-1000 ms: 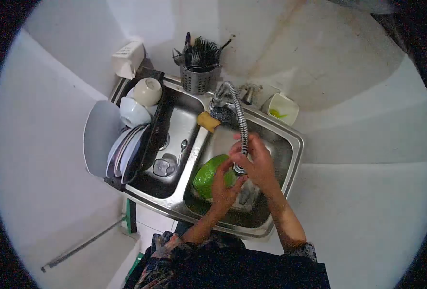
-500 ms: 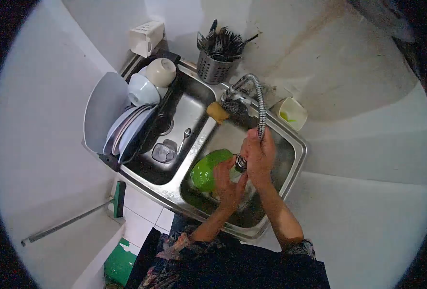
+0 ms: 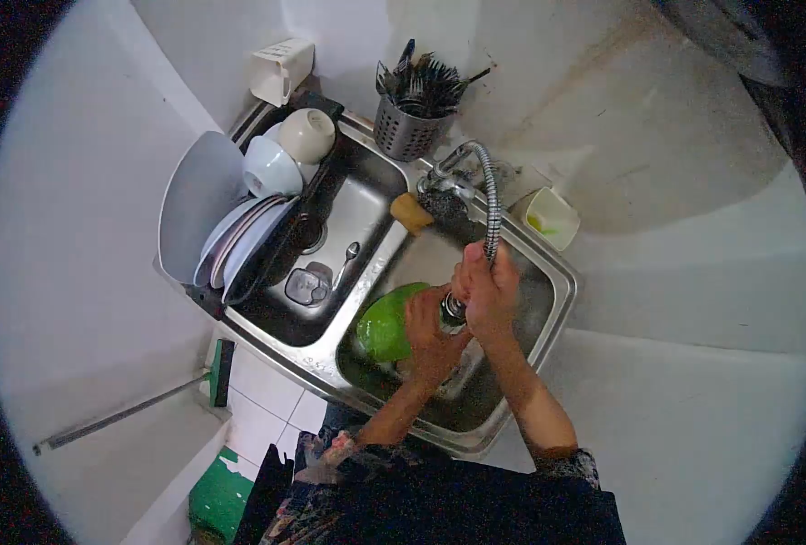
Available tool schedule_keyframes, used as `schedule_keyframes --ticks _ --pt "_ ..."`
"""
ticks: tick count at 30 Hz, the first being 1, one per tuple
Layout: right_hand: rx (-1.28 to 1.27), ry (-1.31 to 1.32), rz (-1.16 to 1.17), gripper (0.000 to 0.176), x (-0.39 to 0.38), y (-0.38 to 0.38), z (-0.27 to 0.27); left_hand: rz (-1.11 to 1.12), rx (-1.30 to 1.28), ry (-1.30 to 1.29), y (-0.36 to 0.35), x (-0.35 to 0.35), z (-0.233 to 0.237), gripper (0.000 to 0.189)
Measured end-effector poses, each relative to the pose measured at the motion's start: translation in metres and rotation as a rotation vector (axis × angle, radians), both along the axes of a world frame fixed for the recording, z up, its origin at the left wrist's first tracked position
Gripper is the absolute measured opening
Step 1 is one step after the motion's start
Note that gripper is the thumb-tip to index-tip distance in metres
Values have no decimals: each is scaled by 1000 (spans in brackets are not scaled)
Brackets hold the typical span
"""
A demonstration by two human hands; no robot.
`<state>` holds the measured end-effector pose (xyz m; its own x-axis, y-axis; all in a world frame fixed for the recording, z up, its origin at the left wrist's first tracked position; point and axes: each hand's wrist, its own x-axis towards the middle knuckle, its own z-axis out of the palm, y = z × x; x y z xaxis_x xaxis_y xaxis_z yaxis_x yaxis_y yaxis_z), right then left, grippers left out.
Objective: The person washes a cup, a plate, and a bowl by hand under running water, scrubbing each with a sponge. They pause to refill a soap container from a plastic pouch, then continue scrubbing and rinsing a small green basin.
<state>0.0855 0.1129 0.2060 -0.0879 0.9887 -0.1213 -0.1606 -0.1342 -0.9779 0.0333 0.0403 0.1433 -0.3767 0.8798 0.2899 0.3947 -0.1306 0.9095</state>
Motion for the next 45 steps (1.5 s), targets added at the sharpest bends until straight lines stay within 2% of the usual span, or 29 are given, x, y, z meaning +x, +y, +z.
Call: schedule_keyframes --ticks 4,7,10,13,15,17,18,20,21,23,26,27,29,30,32,36,39,41,42,45 --pt "34 -15 -28 22 -3 -1 -2 -2 -5 62 0 -1 -1 55" --pt "32 -17 -12 21 -4 -1 2 -49 39 -23 1 -6 3 54" --pt "4 -49 -12 19 -3 0 7 -146 -58 -88 2 -12 10 54" --pt "-16 -51 48 17 3 2 14 -105 26 21 3 -12 3 55" --pt "-24 -33 92 17 13 8 15 -215 -1 -55 5 -24 18 56" --pt "62 -204 403 22 30 16 14 -311 -49 -91 9 -39 26 57" --pt "63 -205 388 22 37 15 17 -399 -99 -125 11 -46 28 57" --pt "232 -547 418 38 48 7 27 -410 -61 -184 13 -54 17 57" --pt "232 -547 402 38 55 -2 25 -405 -26 -245 14 -60 10 56" --pt "269 -788 414 47 70 -21 15 -461 -6 -184 20 -67 12 55" --pt "248 -830 422 46 79 -30 13 -536 -208 -55 20 -58 46 58" --pt "247 -831 406 46 86 -30 9 -551 -204 -50 20 -53 45 58" --pt "183 -765 295 47 100 -26 5 -634 -196 218 22 -45 38 63" --pt "184 -764 281 47 101 -29 2 -604 -157 255 22 -42 35 59" --pt "379 -880 450 52 89 -38 6 -593 -179 247 23 -38 35 57" --pt "263 -884 388 57 84 -40 -1 -499 -126 184 33 -21 21 52" --pt "372 -909 318 60 97 -34 -6 -433 -97 50 43 5 10 53" --pt "498 -1086 221 61 106 -29 -18 -418 -46 39 51 24 16 52" --pt "493 -1087 201 61 112 -25 -23 -387 3 18 57 34 19 51" --pt "595 -1128 73 53 126 2 -24 -332 7 -87 81 63 8 48"
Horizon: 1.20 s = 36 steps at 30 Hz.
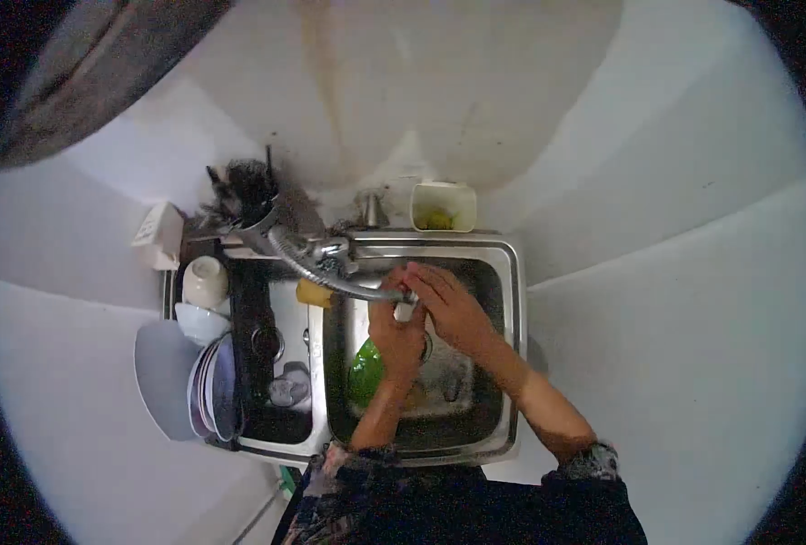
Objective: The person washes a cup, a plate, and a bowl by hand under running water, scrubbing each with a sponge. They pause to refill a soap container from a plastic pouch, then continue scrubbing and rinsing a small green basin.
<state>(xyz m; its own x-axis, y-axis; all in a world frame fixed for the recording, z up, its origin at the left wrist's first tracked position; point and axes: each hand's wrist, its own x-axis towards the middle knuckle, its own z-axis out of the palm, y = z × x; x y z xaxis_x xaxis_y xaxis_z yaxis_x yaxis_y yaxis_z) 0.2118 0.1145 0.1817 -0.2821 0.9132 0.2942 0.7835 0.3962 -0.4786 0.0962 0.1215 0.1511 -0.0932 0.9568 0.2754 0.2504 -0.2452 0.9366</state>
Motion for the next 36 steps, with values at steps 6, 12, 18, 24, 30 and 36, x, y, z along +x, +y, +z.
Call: schedule_keyframes --ticks 6,12,18,24,30,36 --pt "268 -37 34 56 25 49 0 -51 217 -150 50 37 -3 41" --pt "256 -35 -5 54 26 51 0 -12 123 -33 52 36 5 41" --pt "283 -13 -21 54 27 49 -7 -38 29 -254 47 42 11 38" --pt "298 -71 -51 52 29 46 0 -39 16 -267 49 45 11 37" --pt "305 -39 -65 52 31 44 3 -49 -32 -328 48 49 13 36" --pt "331 -49 -93 55 31 40 7 -58 -27 -267 45 51 17 38"
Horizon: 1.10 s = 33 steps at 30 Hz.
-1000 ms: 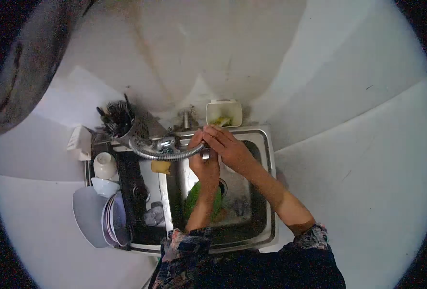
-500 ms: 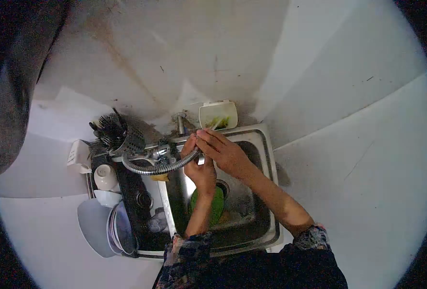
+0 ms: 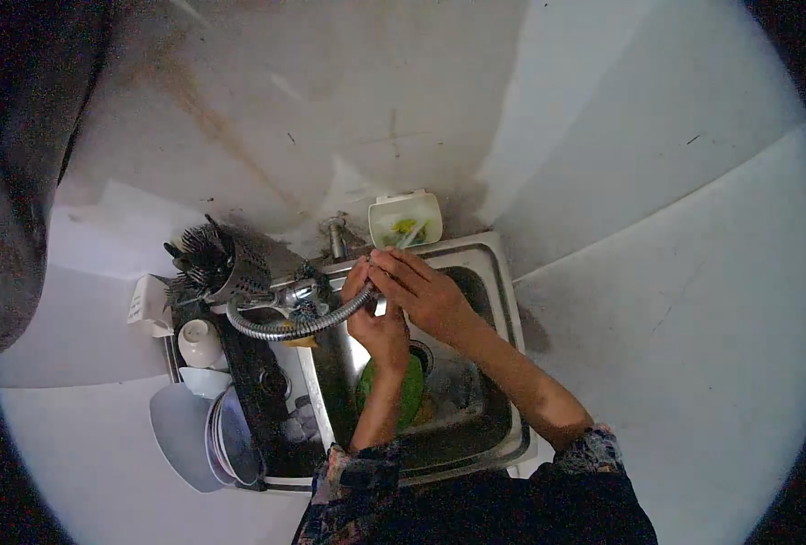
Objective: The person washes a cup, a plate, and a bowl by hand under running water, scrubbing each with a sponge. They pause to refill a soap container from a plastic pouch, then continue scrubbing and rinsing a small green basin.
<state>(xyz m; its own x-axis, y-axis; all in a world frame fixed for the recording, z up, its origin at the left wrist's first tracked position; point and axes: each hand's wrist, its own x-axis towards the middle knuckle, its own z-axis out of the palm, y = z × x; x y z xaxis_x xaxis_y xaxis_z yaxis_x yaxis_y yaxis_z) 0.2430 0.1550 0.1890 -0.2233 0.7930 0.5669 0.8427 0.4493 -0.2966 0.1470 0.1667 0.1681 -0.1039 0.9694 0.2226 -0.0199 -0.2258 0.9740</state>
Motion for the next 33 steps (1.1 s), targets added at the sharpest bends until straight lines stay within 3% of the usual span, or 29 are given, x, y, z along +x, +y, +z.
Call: schedule_keyframes --ticks 7,27,30,33 --pt "-27 8 -12 55 -1 -6 2 -7 98 26 -3 -2 -4 41" --pt "-32 68 2 51 -4 -5 0 8 61 74 -5 -5 -5 38" --pt "-33 76 -1 50 -4 -2 -7 23 -26 148 -2 -9 -22 37" --pt "-8 75 13 49 -4 0 -10 4 100 19 1 -5 -10 37"
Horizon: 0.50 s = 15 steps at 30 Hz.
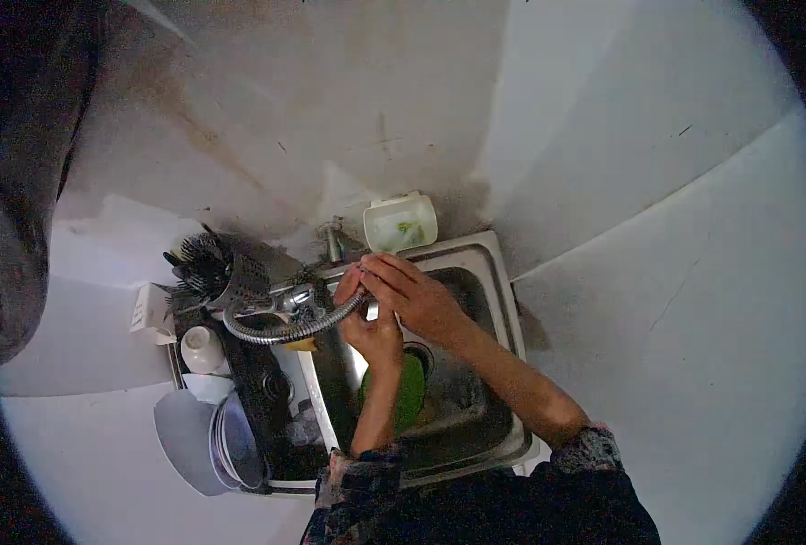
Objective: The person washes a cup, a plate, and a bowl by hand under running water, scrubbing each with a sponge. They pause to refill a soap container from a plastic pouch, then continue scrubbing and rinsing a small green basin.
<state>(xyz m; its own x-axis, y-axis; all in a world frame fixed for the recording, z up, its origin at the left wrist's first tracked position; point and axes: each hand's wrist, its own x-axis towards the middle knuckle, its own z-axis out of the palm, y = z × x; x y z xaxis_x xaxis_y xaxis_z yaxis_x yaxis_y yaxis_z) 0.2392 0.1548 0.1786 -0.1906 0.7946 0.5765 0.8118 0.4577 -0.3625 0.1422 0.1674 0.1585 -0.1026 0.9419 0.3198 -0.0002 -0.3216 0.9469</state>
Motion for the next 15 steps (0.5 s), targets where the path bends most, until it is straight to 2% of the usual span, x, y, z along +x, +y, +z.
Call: schedule_keyframes --ticks 3,6,9,12,15 --pt "-25 -26 7 50 0 3 -6 27 75 98 1 0 7 39" --pt "-20 -55 23 50 0 5 -8 17 50 61 3 -2 -8 39" --pt "-24 -12 41 49 -1 7 -8 5 91 -14 2 0 -1 40" --pt "3 8 52 48 -2 9 -9 62 60 119 5 -4 -8 50" --pt "34 27 61 48 -1 9 -4 40 67 84 6 -3 -5 49"
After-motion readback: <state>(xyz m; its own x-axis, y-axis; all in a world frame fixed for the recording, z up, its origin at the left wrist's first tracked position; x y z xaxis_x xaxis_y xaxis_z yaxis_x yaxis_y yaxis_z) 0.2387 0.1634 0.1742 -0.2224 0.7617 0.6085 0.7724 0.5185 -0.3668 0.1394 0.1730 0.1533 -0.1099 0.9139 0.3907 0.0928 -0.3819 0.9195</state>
